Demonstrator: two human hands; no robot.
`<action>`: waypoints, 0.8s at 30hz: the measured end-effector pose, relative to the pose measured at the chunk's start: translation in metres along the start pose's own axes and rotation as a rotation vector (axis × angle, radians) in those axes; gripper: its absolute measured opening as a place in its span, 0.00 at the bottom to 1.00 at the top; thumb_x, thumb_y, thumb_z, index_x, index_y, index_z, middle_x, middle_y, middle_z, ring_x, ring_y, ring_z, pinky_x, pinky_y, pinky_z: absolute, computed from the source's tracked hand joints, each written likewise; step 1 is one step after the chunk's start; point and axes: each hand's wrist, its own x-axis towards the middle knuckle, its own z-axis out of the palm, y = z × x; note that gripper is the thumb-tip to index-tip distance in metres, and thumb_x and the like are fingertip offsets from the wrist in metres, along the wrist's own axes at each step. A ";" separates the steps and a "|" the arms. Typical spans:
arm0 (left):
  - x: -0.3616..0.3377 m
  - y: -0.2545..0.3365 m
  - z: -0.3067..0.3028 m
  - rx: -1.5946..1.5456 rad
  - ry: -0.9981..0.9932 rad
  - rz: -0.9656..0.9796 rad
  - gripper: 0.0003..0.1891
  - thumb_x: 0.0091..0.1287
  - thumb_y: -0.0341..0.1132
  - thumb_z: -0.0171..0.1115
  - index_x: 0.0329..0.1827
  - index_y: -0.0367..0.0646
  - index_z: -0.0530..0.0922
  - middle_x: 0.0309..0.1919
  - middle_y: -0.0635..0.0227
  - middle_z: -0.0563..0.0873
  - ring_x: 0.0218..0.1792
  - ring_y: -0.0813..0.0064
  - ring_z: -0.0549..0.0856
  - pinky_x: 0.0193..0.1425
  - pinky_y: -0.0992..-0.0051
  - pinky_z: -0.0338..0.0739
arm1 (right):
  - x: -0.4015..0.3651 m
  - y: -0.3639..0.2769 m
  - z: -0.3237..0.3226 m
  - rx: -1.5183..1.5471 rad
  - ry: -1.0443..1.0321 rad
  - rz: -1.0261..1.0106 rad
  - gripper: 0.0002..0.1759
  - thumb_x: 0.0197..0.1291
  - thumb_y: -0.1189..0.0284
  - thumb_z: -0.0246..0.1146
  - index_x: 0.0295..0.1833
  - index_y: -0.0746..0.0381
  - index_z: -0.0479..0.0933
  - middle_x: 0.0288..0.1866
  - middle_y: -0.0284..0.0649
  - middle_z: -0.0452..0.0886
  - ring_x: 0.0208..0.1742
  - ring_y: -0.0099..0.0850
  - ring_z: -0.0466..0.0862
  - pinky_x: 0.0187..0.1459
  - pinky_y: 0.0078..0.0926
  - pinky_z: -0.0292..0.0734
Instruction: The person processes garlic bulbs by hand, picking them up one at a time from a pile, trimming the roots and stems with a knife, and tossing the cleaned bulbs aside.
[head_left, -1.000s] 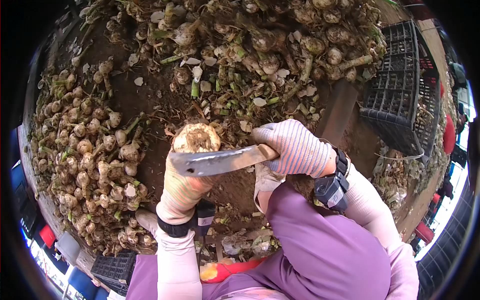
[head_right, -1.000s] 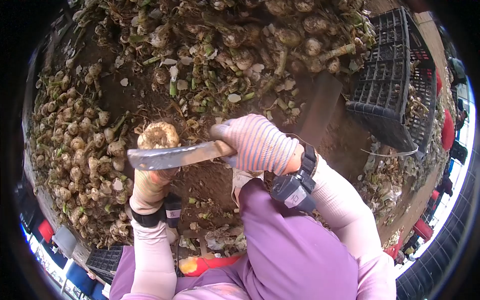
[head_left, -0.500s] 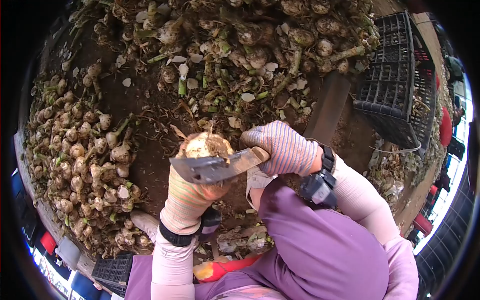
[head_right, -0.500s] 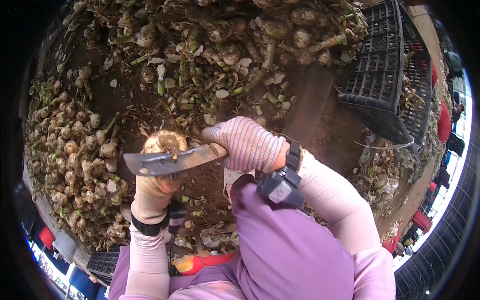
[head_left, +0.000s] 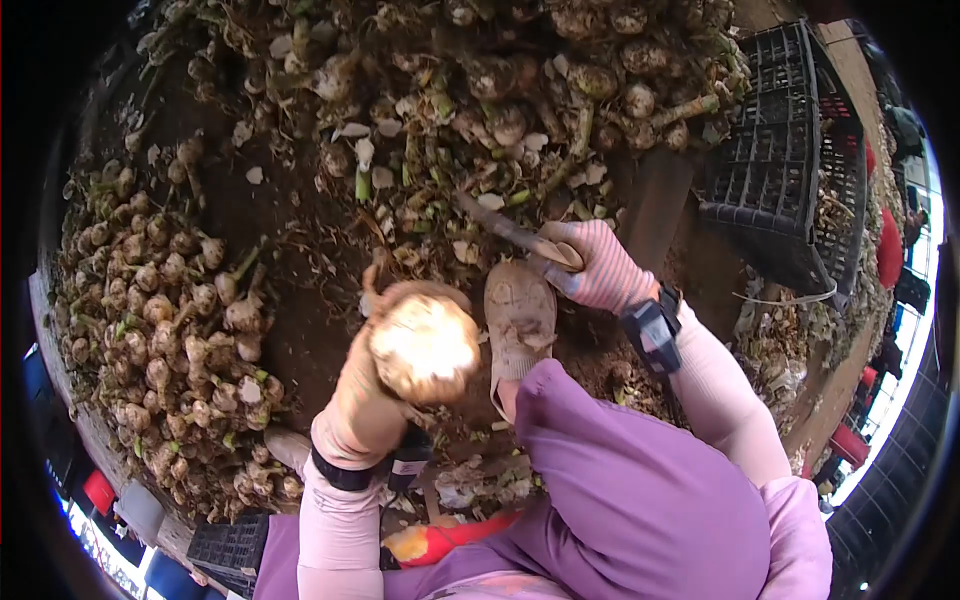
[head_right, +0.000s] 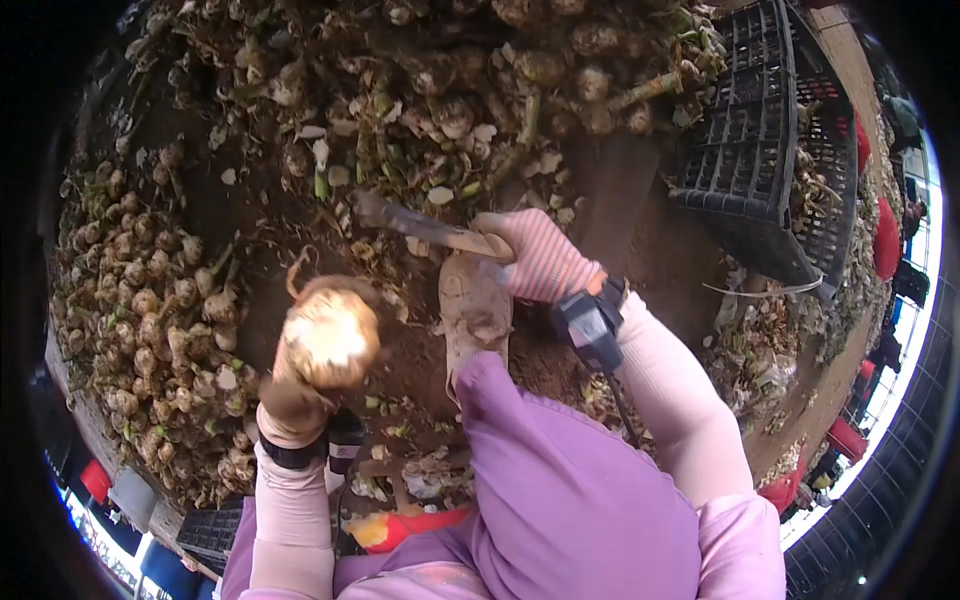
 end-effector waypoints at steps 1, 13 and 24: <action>0.006 0.000 -0.008 -0.002 -0.066 0.110 0.43 0.43 0.55 0.75 0.57 0.37 0.67 0.46 0.65 0.80 0.49 0.73 0.79 0.54 0.74 0.75 | -0.002 0.003 0.003 0.101 0.016 0.054 0.12 0.50 0.67 0.64 0.37 0.64 0.75 0.23 0.45 0.76 0.27 0.40 0.78 0.31 0.29 0.71; 0.037 -0.005 0.013 -0.868 -0.099 0.436 0.13 0.62 0.41 0.61 0.40 0.41 0.73 0.37 0.65 0.75 0.44 0.68 0.76 0.37 0.67 0.81 | -0.007 -0.034 0.024 0.475 -0.134 0.173 0.07 0.55 0.72 0.64 0.35 0.64 0.75 0.24 0.34 0.78 0.27 0.20 0.74 0.32 0.23 0.72; -0.011 0.066 -0.109 -1.136 -0.878 0.382 0.29 0.69 0.38 0.49 0.72 0.48 0.51 0.31 0.60 0.77 0.14 0.85 0.70 0.12 0.83 0.72 | -0.021 0.012 0.051 0.705 -0.139 0.325 0.10 0.54 0.68 0.64 0.37 0.64 0.77 0.32 0.37 0.80 0.35 0.24 0.78 0.39 0.25 0.73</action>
